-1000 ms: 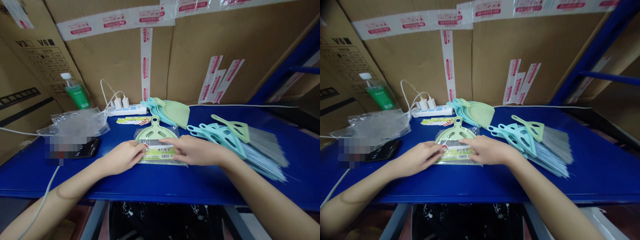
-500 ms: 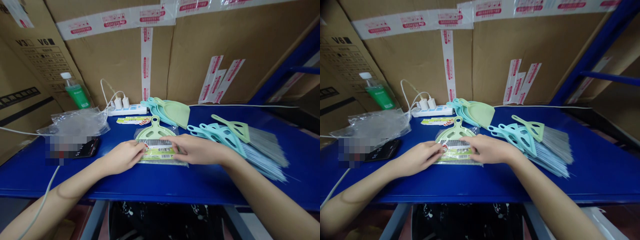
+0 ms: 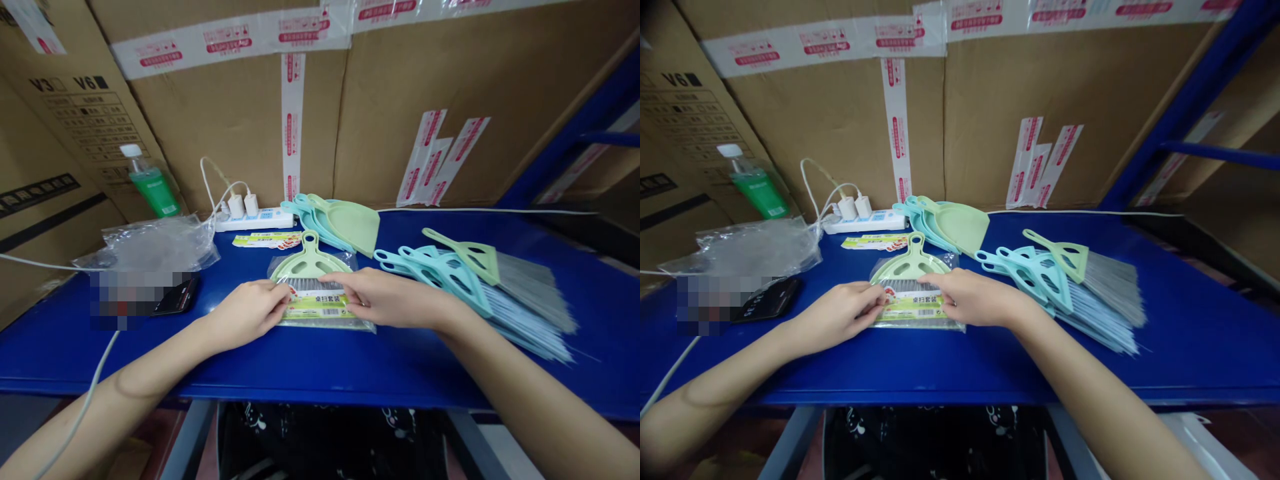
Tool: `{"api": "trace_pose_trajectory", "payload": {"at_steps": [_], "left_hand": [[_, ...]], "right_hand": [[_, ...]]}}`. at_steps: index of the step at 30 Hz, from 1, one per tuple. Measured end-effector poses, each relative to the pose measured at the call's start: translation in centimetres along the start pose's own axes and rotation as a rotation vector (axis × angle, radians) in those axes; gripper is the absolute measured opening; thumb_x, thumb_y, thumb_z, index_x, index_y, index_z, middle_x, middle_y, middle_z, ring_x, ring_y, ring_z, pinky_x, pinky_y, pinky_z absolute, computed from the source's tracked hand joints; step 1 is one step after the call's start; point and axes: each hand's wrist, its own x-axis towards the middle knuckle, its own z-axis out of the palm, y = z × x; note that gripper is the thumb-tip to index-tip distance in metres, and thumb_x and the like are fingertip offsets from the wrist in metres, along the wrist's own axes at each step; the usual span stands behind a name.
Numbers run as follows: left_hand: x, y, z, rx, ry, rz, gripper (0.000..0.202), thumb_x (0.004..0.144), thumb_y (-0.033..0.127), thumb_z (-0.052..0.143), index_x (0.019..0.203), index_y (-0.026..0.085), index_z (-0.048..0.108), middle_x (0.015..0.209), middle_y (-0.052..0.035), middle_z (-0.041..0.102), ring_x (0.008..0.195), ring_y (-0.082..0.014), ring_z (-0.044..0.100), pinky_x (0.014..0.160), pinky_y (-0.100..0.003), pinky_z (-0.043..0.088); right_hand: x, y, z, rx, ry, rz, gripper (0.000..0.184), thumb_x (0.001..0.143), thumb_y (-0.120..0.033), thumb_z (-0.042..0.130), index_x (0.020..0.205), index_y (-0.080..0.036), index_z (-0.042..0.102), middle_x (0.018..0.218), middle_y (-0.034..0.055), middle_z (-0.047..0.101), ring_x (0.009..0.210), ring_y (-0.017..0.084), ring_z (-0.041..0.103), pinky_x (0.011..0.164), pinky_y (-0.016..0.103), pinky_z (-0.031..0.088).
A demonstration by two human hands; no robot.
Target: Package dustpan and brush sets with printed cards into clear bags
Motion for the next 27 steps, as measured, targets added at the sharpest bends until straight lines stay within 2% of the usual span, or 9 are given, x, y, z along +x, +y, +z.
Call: {"api": "trace_pose_trajectory", "payload": {"at_steps": [3,7,13,18,23,27], "left_hand": [[0.0,0.0,0.1,-0.014,0.020,-0.020,0.010,0.083,0.010,0.043,0.082,0.018,0.048,0.066,0.0028,0.055,0.059,-0.0129,0.054,0.055,-0.022,0.040],[-0.1,0.0,0.1,0.004,0.019,-0.035,0.017,0.081,0.007,0.042,0.090,0.018,0.050,0.066,0.0030,0.058,0.059,-0.0129,0.056,0.055,-0.022,0.041],[-0.1,0.1,-0.2,0.050,0.043,-0.050,0.023,0.079,0.006,0.041,0.091,0.019,0.055,0.094,-0.0009,0.068,0.078,-0.0161,0.064,0.063,-0.025,0.047],[-0.1,0.0,-0.2,0.048,0.017,-0.071,0.027,0.075,0.003,0.043,0.091,0.020,0.057,0.095,0.0004,0.069,0.081,-0.0159,0.064,0.068,-0.026,0.049],[-0.2,0.0,-0.1,0.067,0.015,-0.064,0.033,0.072,-0.001,0.043,0.091,0.020,0.059,0.094,0.0003,0.067,0.084,-0.0162,0.062,0.070,-0.026,0.048],[-0.1,0.1,-0.1,0.131,-0.020,0.028,0.042,0.075,-0.001,0.043,0.105,0.023,0.061,0.088,-0.0013,0.062,0.081,-0.0171,0.060,0.071,-0.028,0.046]], "right_hand": [[0.1,0.0,0.1,-0.021,-0.011,0.016,0.056,0.076,-0.005,0.042,0.132,-0.007,0.047,0.060,-0.0010,0.051,0.053,0.014,0.046,0.052,0.026,0.033],[0.1,-0.1,0.1,-0.027,-0.010,0.047,0.058,0.076,-0.006,0.042,0.134,-0.009,0.046,0.060,-0.0008,0.052,0.052,0.013,0.044,0.053,0.026,0.033],[-0.1,-0.7,-0.2,-0.040,-0.036,0.124,0.063,0.075,-0.005,0.042,0.138,-0.010,0.043,0.056,-0.0019,0.052,0.048,0.013,0.041,0.053,0.027,0.032],[-0.4,-0.9,-0.3,-0.088,-0.026,0.156,0.068,0.070,-0.003,0.045,0.137,-0.013,0.045,0.063,0.0014,0.056,0.058,0.016,0.050,0.056,0.026,0.035],[-0.5,-1.0,-0.4,-0.113,-0.024,0.181,0.069,0.068,-0.004,0.047,0.137,-0.015,0.046,0.065,0.0022,0.058,0.060,0.017,0.050,0.056,0.026,0.035],[-0.5,-1.1,-0.4,-0.118,-0.030,0.185,0.068,0.069,-0.004,0.047,0.136,-0.015,0.047,0.066,0.0022,0.058,0.060,0.017,0.050,0.055,0.026,0.034]]}}
